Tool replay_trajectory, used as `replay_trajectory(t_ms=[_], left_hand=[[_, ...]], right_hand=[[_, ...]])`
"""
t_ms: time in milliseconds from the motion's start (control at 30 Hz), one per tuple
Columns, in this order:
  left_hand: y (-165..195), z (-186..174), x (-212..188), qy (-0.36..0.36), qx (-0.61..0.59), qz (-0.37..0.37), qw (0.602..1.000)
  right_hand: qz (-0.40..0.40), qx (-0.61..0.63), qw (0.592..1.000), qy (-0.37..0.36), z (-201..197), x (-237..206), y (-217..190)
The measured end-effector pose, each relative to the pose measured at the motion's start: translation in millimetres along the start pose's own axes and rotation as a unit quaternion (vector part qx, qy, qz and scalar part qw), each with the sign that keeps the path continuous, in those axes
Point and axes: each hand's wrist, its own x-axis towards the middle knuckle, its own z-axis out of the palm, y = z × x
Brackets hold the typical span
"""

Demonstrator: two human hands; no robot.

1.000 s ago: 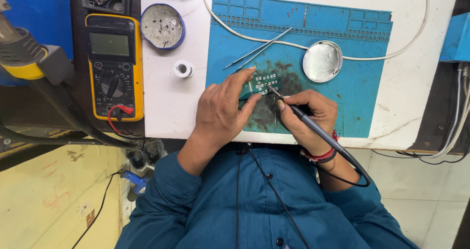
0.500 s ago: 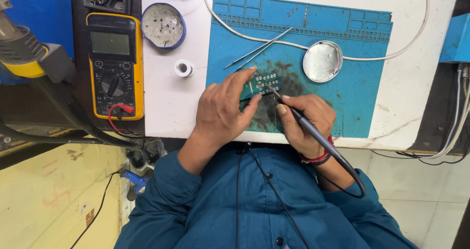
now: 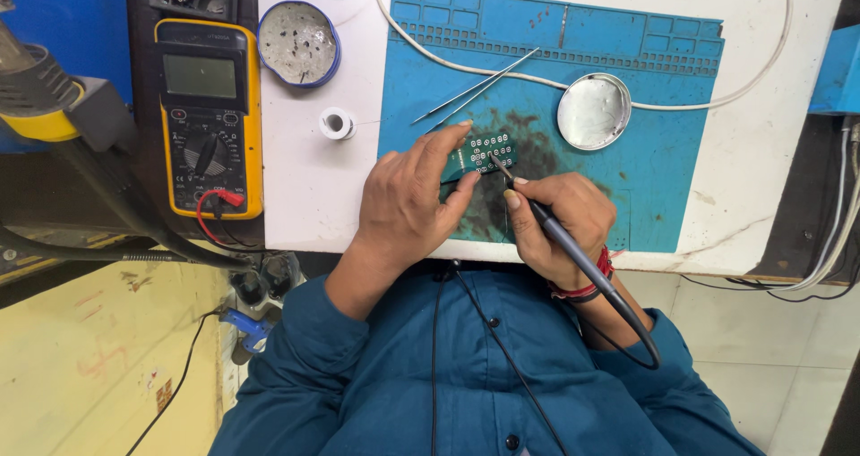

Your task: The person holds a green circuit board on the work mat with one hand and solders its components with a soldering iron held in the other hand, working along the row of parts. They reposition the board, apply solder wire from a spool, and continue soldering different points on the board.

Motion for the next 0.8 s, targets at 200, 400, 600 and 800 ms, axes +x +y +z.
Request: replay_trajectory(t_ms=[200,400,600,800], left_hand=[[-0.1,-0.4,-0.5,-0.002,0.001,-0.001,1.000],[0.1,-0.5,0.1,-0.002,0.001,0.000,1.000],[0.1,-0.6,0.3,-0.001,0.000,-0.001,1.000],[-0.1,-0.7,-0.2,-0.003,0.001,0.000,1.000]], right_hand=[[-0.007,-0.010,1.000,-0.007,-1.1,0.1,-0.6],[-0.012,-0.012,1.000,-0.006,-0.9,0.4,-0.1],[-0.015,-0.011,1.000,-0.006,-0.6,0.9,-0.1],[-0.019,-0.011,1.000,-0.004,0.2,0.9,-0.3]])
